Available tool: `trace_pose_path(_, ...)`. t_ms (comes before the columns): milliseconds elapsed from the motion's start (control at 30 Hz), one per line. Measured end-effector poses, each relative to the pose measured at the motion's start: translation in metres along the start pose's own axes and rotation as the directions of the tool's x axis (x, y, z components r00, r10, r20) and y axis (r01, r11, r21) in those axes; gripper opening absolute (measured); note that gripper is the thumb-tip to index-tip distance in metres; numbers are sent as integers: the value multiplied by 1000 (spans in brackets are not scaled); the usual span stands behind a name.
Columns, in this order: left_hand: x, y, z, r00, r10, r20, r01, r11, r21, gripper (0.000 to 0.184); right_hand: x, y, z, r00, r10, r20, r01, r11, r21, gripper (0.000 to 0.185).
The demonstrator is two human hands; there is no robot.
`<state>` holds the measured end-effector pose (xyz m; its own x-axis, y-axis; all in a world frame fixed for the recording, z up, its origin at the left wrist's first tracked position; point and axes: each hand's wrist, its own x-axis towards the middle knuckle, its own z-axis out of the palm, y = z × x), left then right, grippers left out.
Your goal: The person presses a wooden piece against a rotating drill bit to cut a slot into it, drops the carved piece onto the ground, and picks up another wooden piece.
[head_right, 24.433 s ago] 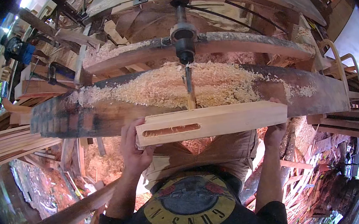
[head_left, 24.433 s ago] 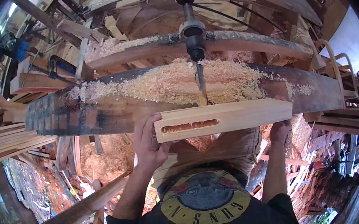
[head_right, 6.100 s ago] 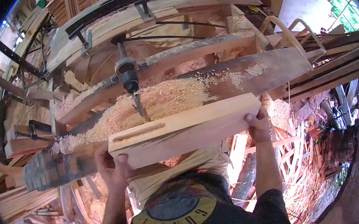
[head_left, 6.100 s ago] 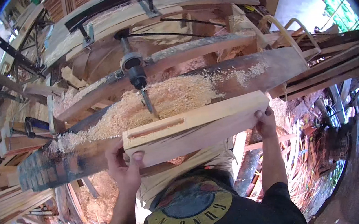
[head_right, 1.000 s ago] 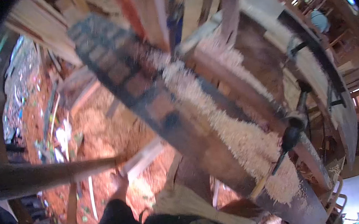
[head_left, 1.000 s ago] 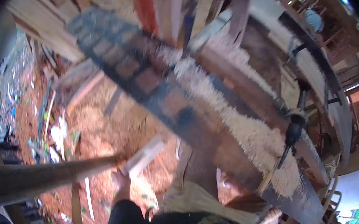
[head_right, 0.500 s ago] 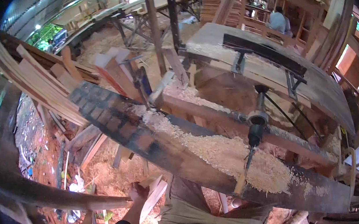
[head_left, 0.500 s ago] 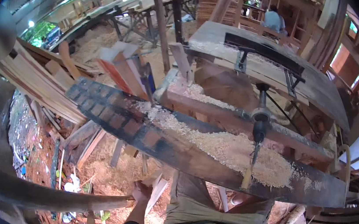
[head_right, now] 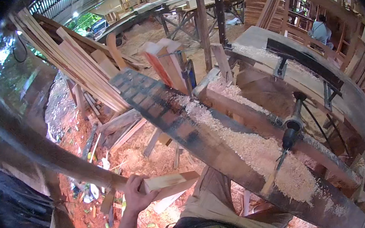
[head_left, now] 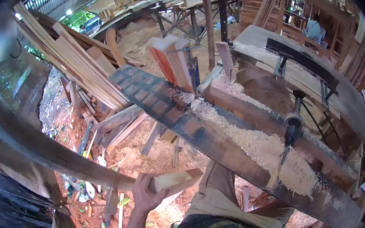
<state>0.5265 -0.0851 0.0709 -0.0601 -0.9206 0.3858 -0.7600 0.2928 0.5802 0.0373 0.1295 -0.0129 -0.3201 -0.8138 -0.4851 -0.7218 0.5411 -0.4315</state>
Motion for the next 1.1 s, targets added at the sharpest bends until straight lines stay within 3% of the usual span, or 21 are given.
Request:
trace_pose_path(167, 21, 41, -45, 956, 280, 83, -282, 959, 6, 56, -14, -8, 0, 995, -83, 57, 84, 996, -8, 69)
trace_pose_path(367, 55, 81, -86, 902, 397, 168, -403, 915, 4, 57, -42, -31, -10, 930, -335, 150, 326, 942, 79, 69)
trace_pose_path(500, 66, 107, -110, 855, 506, 109, -508, 861, -18, 61, -22, -110, -5, 849, -524, -59, 509, 783, 357, 67)
trace_pose_path(567, 68, 118, -124, 837, 537, 107, -535, 844, -49, 62, -4, -163, 4, 734, -645, -211, 674, 658, 336, 78)
trace_pose_path(633, 70, 128, -138, 813, 573, 101, -567, 819, -84, 63, 8, -209, 3, 589, -760, -274, 805, 580, 123, 93)
trace_pose_path(733, 71, 138, -162, 787, 610, 92, -597, 790, -135, 63, 11, -262, 3, 450, -823, -347, 877, 480, -1, 93)
trace_pose_path(833, 69, 144, -173, 774, 628, 85, -601, 770, -214, 62, 39, -266, 22, 465, -848, -252, 881, 416, 225, 97)
trace_pose_path(867, 69, 145, -174, 767, 637, 76, -608, 759, -232, 62, 35, -270, 29, 560, -779, -281, 794, 408, 452, 87)
trace_pose_path(967, 74, 140, -165, 745, 666, 23, -630, 715, -301, 62, 32, -249, 28, 578, -766, -281, 801, 466, 376, 75)
trace_pose_path(1100, 84, 128, -148, 753, 657, -33, -614, 684, -393, 60, -3, -219, 9, 649, -658, -381, 755, 498, 427, 64)
